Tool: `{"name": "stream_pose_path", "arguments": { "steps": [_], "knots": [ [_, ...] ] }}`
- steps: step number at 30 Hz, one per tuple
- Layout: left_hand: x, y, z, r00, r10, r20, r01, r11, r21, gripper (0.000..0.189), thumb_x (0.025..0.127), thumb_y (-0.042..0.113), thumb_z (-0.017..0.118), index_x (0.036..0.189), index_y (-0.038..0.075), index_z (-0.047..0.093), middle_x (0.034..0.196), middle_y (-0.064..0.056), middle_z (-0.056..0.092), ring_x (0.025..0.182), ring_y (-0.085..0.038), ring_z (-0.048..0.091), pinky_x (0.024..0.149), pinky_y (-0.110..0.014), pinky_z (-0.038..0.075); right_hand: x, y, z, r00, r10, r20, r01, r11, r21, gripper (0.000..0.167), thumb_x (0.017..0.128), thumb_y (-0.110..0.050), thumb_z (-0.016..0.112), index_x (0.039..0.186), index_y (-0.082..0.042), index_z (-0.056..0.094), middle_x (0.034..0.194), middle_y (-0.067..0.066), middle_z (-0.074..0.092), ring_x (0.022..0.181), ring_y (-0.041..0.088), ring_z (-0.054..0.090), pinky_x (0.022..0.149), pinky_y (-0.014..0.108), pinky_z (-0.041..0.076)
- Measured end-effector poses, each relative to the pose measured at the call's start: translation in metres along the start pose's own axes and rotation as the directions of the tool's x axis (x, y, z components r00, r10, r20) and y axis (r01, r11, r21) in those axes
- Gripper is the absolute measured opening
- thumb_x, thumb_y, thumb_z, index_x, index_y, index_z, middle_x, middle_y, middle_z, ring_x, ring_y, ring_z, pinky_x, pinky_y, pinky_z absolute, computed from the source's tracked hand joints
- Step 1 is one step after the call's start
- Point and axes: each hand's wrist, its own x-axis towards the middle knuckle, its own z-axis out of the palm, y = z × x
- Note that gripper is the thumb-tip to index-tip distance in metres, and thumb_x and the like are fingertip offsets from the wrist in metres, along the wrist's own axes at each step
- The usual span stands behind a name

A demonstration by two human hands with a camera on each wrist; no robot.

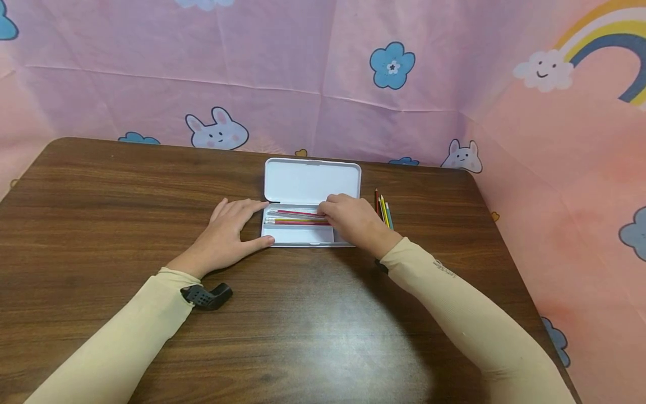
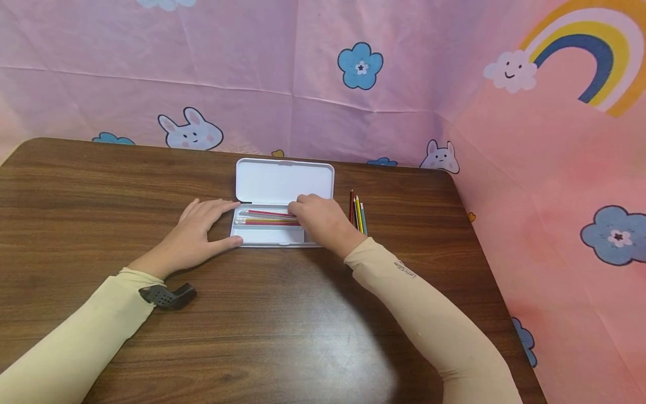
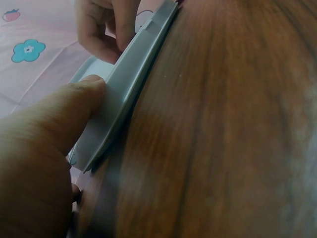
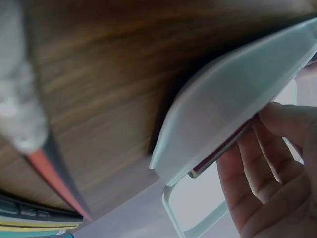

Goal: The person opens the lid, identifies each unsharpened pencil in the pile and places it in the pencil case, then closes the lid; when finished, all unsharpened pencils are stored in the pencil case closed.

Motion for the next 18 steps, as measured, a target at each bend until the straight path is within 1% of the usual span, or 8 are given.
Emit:
{"name": "stream_pose_path", "arguments": {
  "steps": [8,18],
  "knots": [
    [0.0,0.001,-0.001,1.0,-0.003,0.004,0.003,1.0,0.002,0.082,0.093,0.058,0.07,0.159,0.019,0.041,0.159,-0.013,0.042,0.151,-0.038,0.029,0.126,-0.059,0.004,0.007,-0.004,0.001,1.0,-0.015,0.027,0.015,1.0,-0.016,0.022,0.102,-0.004,0.06,0.108,-0.017,0.076,0.093,-0.001,0.068,0.088,0.016,0.066,0.066,0.036,0.057],
    [0.0,0.001,-0.001,1.0,-0.006,0.01,0.006,1.0,0.002,0.083,0.094,0.059,0.069,0.16,0.019,0.04,0.159,-0.013,0.041,0.152,-0.038,0.028,0.126,-0.058,0.003,0.012,-0.004,0.001,0.998,0.01,0.069,-0.008,0.999,-0.035,0.021,0.103,-0.006,0.058,0.106,-0.017,0.076,0.092,-0.001,0.068,0.086,0.017,0.066,0.069,0.037,0.058]
  ]
}}
